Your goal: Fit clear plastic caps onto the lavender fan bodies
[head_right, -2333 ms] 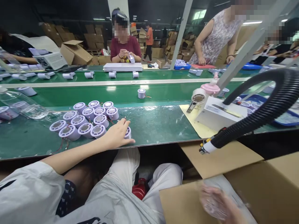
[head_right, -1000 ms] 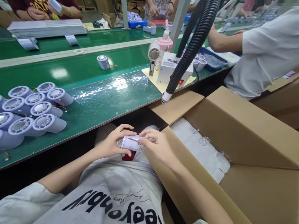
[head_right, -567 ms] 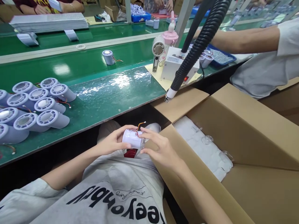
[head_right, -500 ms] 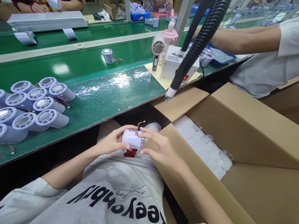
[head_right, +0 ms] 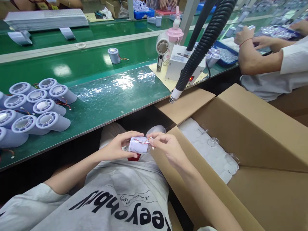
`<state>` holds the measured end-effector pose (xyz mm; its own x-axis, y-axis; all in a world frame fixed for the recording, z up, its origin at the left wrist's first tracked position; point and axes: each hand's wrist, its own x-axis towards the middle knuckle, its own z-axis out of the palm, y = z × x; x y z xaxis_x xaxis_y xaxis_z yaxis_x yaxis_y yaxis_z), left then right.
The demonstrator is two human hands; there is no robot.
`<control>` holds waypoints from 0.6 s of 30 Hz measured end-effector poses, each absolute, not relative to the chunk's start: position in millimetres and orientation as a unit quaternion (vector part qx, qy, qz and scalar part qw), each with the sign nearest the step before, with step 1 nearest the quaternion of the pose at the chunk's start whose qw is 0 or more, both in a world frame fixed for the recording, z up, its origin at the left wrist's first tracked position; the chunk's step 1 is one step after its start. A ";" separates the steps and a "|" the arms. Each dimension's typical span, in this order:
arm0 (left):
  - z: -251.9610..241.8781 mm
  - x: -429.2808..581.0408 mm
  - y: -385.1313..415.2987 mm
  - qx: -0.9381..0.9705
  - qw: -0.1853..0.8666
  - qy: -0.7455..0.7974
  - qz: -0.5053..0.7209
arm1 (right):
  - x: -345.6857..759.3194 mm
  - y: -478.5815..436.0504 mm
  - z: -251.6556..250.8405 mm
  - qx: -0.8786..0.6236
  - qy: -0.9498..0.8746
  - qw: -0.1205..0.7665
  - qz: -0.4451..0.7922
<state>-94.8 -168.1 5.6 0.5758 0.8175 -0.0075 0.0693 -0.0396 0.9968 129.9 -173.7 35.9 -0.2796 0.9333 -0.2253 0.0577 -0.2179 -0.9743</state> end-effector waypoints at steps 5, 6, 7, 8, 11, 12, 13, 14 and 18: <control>10.1 -93.5 -169.3 0.510 0.703 0.369 0.331 | 133.3 -178.9 26.5 -0.420 -0.647 0.358 0.526; 10.8 -93.4 -169.9 0.487 0.721 0.369 0.327 | 133.8 -181.5 24.7 -0.408 -0.698 0.351 0.474; 11.4 -93.4 -170.3 0.471 0.737 0.368 0.317 | 134.4 -184.0 23.1 -0.399 -0.738 0.342 0.424; 11.7 -93.6 -170.7 0.462 0.748 0.365 0.306 | 135.2 -186.0 21.9 -0.392 -0.765 0.336 0.385; 12.4 -94.9 -171.0 0.492 0.741 0.349 0.295 | 137.7 -188.9 21.3 -0.386 -0.781 0.335 0.358; 12.8 -95.6 -171.0 0.515 0.728 0.340 0.298 | 138.3 -189.1 22.1 -0.386 -0.776 0.338 0.367; 13.2 -96.4 -171.1 0.537 0.714 0.331 0.303 | 138.6 -189.1 23.2 -0.387 -0.768 0.341 0.381; 13.8 -97.2 -171.3 0.556 0.703 0.323 0.305 | 138.6 -189.1 24.6 -0.386 -0.760 0.342 0.396; 15.9 -100.2 -173.2 0.598 0.674 0.309 0.304 | 137.1 -190.0 30.2 -0.391 -0.728 0.343 0.446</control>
<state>-100.2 -173.2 15.9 0.6239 0.7797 -0.0528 -0.0398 0.0992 0.9943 137.1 -190.0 30.2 -0.4585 0.8759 0.1503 0.2647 0.2961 -0.9177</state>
